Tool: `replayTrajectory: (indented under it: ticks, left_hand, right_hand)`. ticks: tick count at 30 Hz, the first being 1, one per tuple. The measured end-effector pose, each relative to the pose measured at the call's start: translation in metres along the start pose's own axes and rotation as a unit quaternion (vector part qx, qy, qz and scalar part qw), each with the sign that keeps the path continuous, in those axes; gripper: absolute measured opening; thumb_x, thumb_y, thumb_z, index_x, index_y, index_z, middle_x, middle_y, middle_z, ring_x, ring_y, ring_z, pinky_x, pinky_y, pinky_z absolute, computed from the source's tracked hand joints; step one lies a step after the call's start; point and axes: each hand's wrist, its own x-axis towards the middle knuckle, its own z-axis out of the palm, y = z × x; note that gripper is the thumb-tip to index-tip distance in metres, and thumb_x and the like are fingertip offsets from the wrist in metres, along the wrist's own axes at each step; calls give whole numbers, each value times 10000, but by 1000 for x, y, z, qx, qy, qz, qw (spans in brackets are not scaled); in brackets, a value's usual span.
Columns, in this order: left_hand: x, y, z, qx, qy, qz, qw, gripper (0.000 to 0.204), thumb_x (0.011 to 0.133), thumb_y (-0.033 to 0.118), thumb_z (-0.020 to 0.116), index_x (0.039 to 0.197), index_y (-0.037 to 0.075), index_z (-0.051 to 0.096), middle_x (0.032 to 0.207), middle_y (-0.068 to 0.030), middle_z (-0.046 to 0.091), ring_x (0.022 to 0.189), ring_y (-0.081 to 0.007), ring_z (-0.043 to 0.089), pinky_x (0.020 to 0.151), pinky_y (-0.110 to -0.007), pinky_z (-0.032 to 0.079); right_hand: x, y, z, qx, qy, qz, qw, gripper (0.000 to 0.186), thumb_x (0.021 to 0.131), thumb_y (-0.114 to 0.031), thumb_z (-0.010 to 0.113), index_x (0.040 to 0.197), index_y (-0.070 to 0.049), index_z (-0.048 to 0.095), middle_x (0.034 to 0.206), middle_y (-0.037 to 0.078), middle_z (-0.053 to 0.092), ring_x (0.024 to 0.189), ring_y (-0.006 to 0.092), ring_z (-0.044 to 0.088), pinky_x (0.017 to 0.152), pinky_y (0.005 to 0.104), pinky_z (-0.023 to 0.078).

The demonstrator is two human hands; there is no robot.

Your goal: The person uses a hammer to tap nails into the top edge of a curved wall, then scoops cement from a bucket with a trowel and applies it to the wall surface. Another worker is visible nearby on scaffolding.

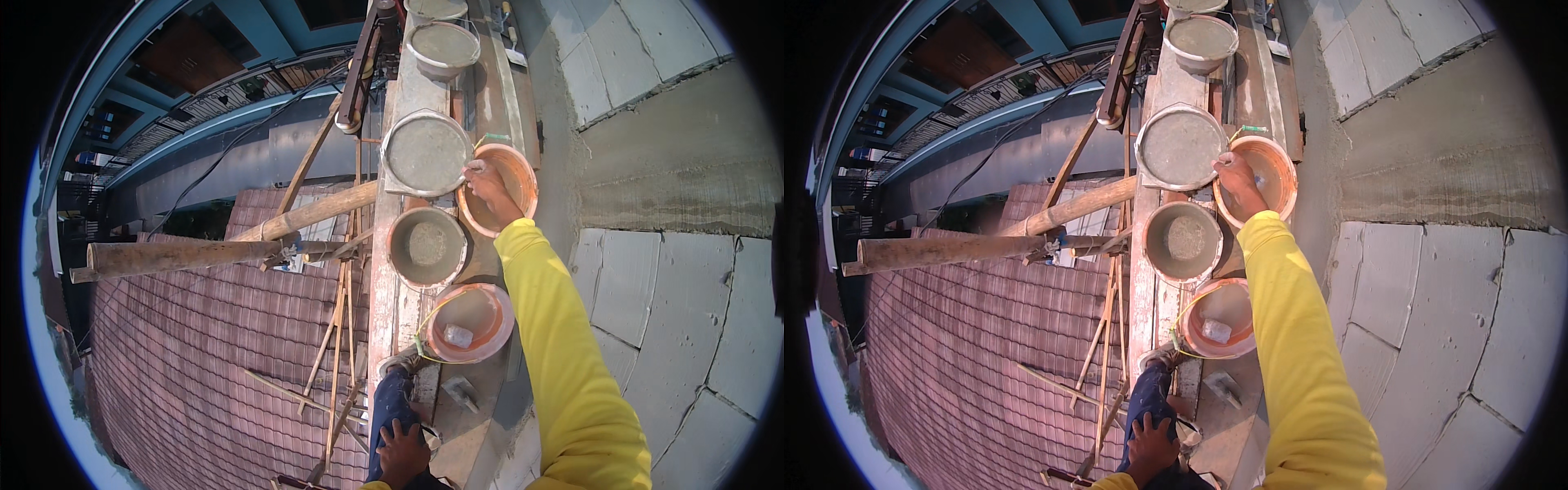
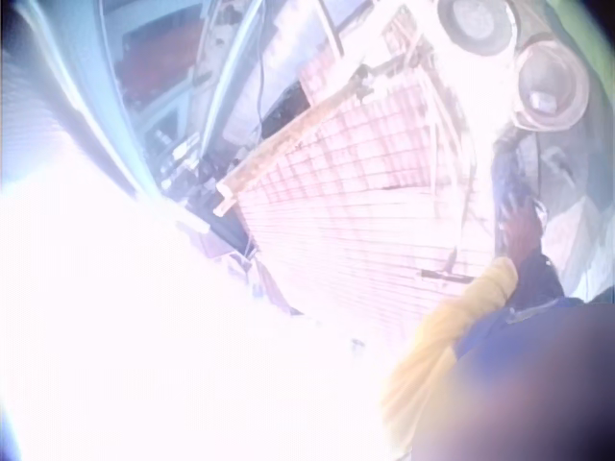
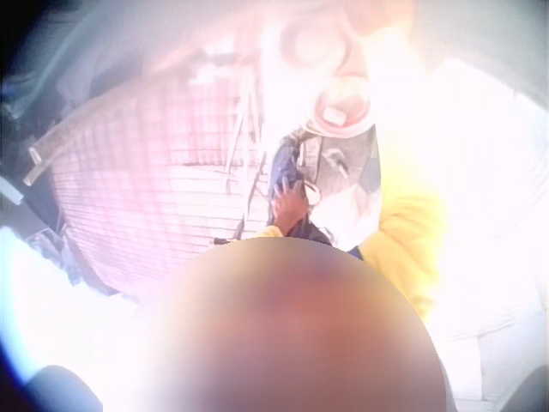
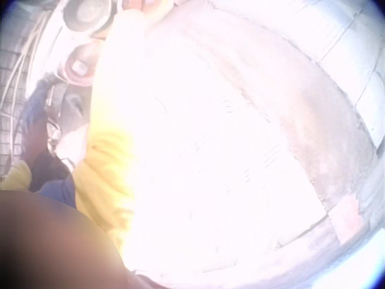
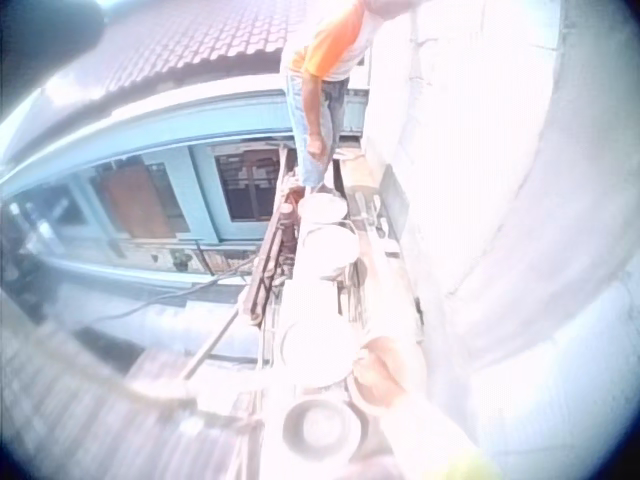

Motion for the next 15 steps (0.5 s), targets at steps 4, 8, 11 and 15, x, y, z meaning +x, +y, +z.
replayTrajectory:
  ticks: [4, 8, 11, 15]
  left_hand:
    - [-7, 11, -10, -34, -2, -51, 998, 688, 921, 485, 708, 1535, 243, 511, 1663, -242, 318, 1510, -587, 283, 1081, -722, 427]
    - [13, 16, -24, -35, 21, -53, 998, 687, 927, 480, 706, 1538, 237, 508, 1663, -243, 322, 1508, -583, 288, 1084, -722, 423]
    - [21, 16, -26, -44, 29, -60, 997, 686, 931, 477, 704, 1540, 232, 506, 1662, -244, 325, 1507, -580, 293, 1086, -722, 421]
    - [24, 15, -19, -63, 30, -75, 995, 684, 936, 472, 702, 1543, 226, 504, 1662, -246, 328, 1505, -576, 298, 1090, -722, 417]
  right_hand:
    - [20, -33, 64, -164, 58, -69, 982, 648, 968, -320, 729, 1492, -10, 507, 1449, 262, 616, 1365, 416, 579, 1148, 491, 450]
    - [87, -38, 50, -316, 124, -144, 930, 753, 965, -346, 723, 1540, 26, 409, 1477, 298, 573, 1396, 450, 539, 1179, 493, 426]
    - [112, -48, 55, -288, 95, -111, 947, 819, 976, -355, 705, 1596, 25, 327, 1523, 292, 539, 1420, 431, 526, 1201, 474, 408]
    - [116, -58, 75, -252, 38, -110, 961, 988, 957, -407, 726, 1660, 21, 180, 1578, 272, 497, 1463, 394, 498, 1220, 442, 390]
